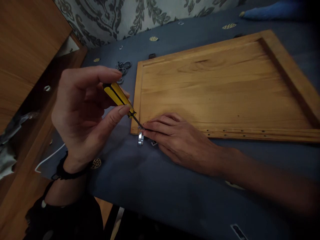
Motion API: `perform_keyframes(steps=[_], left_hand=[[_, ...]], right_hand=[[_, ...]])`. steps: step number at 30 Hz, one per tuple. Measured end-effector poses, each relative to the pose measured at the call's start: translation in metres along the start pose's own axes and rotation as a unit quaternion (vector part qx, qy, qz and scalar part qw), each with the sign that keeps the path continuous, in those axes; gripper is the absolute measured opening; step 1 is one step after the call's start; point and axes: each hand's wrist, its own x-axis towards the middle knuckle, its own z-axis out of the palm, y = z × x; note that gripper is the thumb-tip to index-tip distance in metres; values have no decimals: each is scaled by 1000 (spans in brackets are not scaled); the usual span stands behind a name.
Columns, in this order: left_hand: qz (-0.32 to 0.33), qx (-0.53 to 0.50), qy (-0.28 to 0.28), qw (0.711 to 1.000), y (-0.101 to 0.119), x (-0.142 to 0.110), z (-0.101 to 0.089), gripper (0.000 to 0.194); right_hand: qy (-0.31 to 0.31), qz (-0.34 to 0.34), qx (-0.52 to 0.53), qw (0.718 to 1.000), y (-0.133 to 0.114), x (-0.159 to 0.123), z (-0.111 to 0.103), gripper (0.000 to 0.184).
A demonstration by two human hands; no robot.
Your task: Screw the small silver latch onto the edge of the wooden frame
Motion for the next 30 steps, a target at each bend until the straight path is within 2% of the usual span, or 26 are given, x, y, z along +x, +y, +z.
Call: perform_keyframes(steps=[3, 7, 8, 13, 18, 20, 24, 30], left_hand=[[12, -32, 22, 999, -5, 2, -1, 49], [18, -56, 142, 988, -16, 5, -4, 40], [15, -54, 153, 987, -17, 5, -6, 39], [4, 2, 46, 999, -10, 3, -8, 45], [-12, -14, 27, 999, 1, 1, -2, 49], [-6, -20, 15, 1000, 2, 1, 0, 53], [-29, -17, 21, 999, 1, 0, 1, 49], [-19, -13, 0, 1000, 0, 0, 0, 51]], right_hand=[[-11, 9, 4, 1000, 0, -1, 0, 38], [-5, 6, 15, 1000, 0, -2, 0, 36], [-4, 5, 16, 1000, 0, -2, 0, 36], [-23, 7, 15, 1000, -1, 1, -3, 36], [-32, 15, 11, 999, -2, 1, -3, 37], [-33, 16, 6, 999, -2, 0, -2, 37], [-30, 11, 3, 999, -2, -1, -2, 37], [-19, 7, 9, 1000, -2, 1, -4, 37]])
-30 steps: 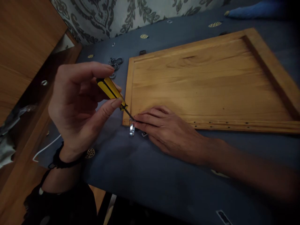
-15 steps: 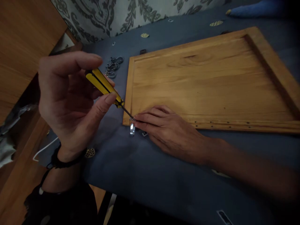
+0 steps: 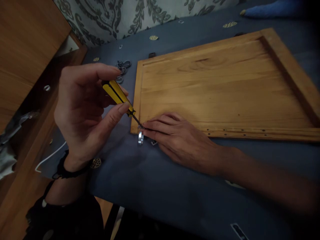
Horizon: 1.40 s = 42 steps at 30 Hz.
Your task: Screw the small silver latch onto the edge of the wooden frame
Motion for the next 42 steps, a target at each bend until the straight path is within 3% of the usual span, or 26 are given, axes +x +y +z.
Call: perform_keyframes(steps=[5, 11, 21, 27, 32, 38, 42], left_hand=[[-14, 19, -11, 1000, 4, 0, 1, 57], [25, 56, 45, 997, 0, -1, 2, 52], [28, 4, 8, 1000, -4, -1, 1, 53], [64, -10, 124, 990, -15, 3, 0, 40], [30, 20, 47, 998, -6, 1, -1, 44], [-13, 13, 37, 999, -1, -1, -1, 50], [11, 0, 30, 999, -1, 0, 1, 49]], right_hand=[[-7, 2, 4, 1000, 0, 0, 0, 38], [1, 2, -10, 1000, 0, -1, 1, 37], [26, -16, -17, 999, 3, -2, 4, 36], [33, -18, -5, 999, 5, -5, 7, 35], [29, -18, -12, 999, 4, -4, 5, 36], [31, -17, -11, 999, 3, -3, 5, 36], [28, -16, -14, 999, 3, -2, 5, 36]])
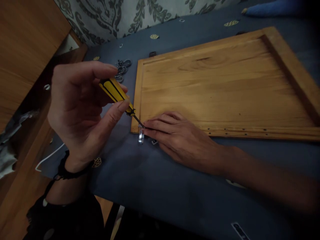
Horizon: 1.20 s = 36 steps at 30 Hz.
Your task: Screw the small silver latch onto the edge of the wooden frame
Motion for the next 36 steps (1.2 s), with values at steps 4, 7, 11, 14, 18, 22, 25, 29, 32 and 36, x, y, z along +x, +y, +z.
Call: perform_keyframes(steps=[4, 7, 11, 14, 18, 22, 25, 29, 32, 36], left_hand=[[2, 25, 1, 1000, 1, -1, 0, 46], [8, 50, -18, 999, 3, -1, -1, 53], [-5, 67, -14, 998, 5, -2, 0, 47], [7, 45, -18, 999, 3, -1, -1, 51], [2, 52, -37, 998, 3, -1, -1, 63], [-20, 52, -9, 998, 5, -2, 2, 55], [9, 45, -7, 999, 4, -2, 3, 53], [21, 48, -30, 998, 2, -1, 1, 52], [4, 27, -30, 999, 5, -1, 2, 46], [16, 13, -12, 1000, 4, -1, 2, 47]], right_hand=[[1, 0, 1, 1000, 0, 1, -2, 35], [6, 3, 2, 1000, -1, 2, -2, 34], [10, 3, 6, 1000, -1, 2, 0, 34], [13, -1, 3, 1000, -1, 2, 1, 35], [13, -4, -4, 1000, -1, 2, -2, 35], [-11, 5, 6, 1000, -2, 2, -4, 36], [-8, 4, 14, 1000, -1, 2, -3, 35], [-2, 4, 18, 1000, -1, 2, -1, 34], [-16, 8, 19, 1000, -1, 2, -2, 34], [-7, 7, 17, 1000, 0, 0, 0, 35]])
